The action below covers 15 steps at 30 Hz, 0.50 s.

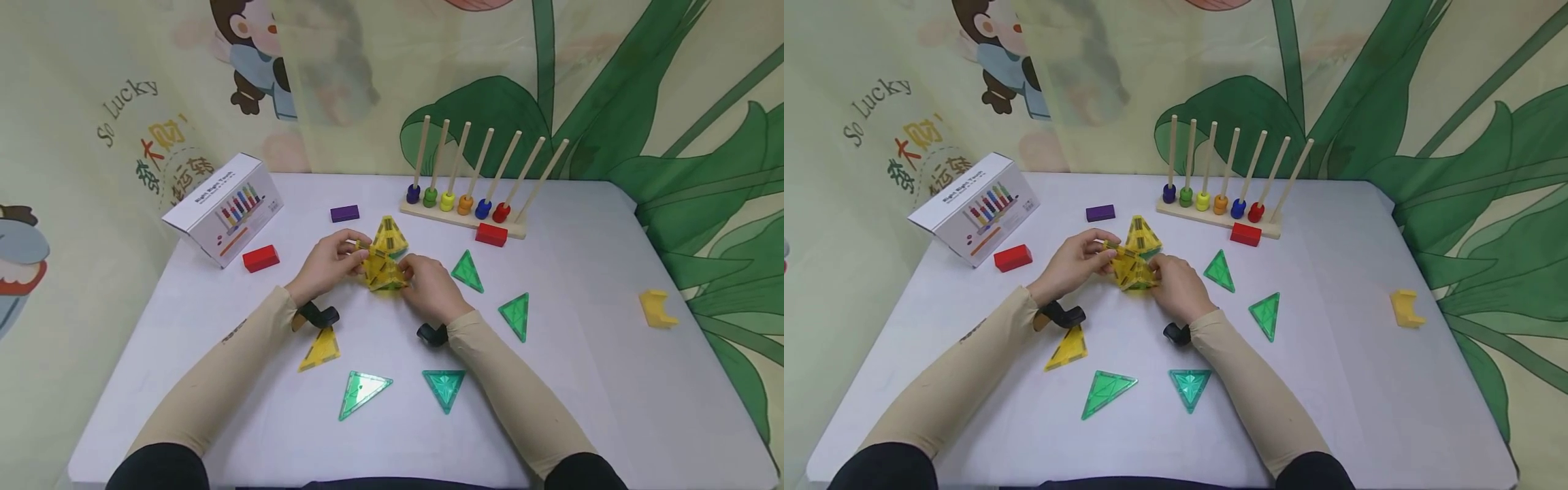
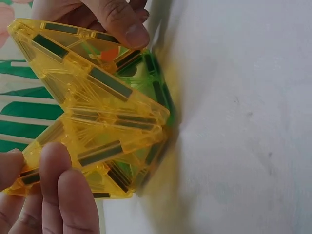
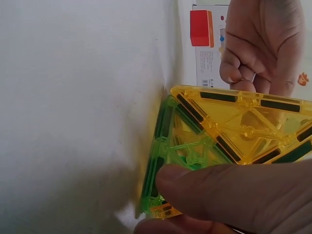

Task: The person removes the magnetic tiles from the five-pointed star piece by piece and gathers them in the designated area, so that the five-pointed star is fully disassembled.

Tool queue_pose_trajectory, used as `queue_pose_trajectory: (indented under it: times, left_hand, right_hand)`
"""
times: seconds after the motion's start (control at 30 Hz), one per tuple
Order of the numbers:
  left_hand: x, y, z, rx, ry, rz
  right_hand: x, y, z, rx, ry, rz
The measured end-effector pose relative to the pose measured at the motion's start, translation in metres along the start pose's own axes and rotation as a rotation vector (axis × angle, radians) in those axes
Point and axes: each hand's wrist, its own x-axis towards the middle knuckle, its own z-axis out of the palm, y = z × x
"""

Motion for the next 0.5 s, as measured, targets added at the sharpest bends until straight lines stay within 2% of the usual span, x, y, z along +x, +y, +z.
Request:
queue_pose_trajectory:
  times: [0.07, 0.13, 0.3, 0.4, 0.5]
  left_hand:
    - [0.000, 0.000, 0.000, 0.059, 0.007, 0.030]
    - [0.000, -0.001, 0.001, 0.183, 0.032, 0.079]
    - [-0.004, 0.002, 0.002, 0.631, 0.108, 0.237]
    - [-0.007, 0.007, 0.003, 0.816, 0.091, 0.351]
    - [-0.005, 0.012, 0.007, 0.927, 0.042, 0.461]
  right_hand:
    - [0.000, 0.001, -0.001, 0.005, 0.001, 0.001]
    - [0.000, 0.001, -0.001, 0.008, -0.001, 0.001]
    - [0.001, 0.003, 0.001, 0.018, -0.005, 0.001]
    - [0.001, 0.004, 0.001, 0.020, -0.005, 0.000]
    - [0.000, 0.005, 0.000, 0.011, 0.004, -0.011]
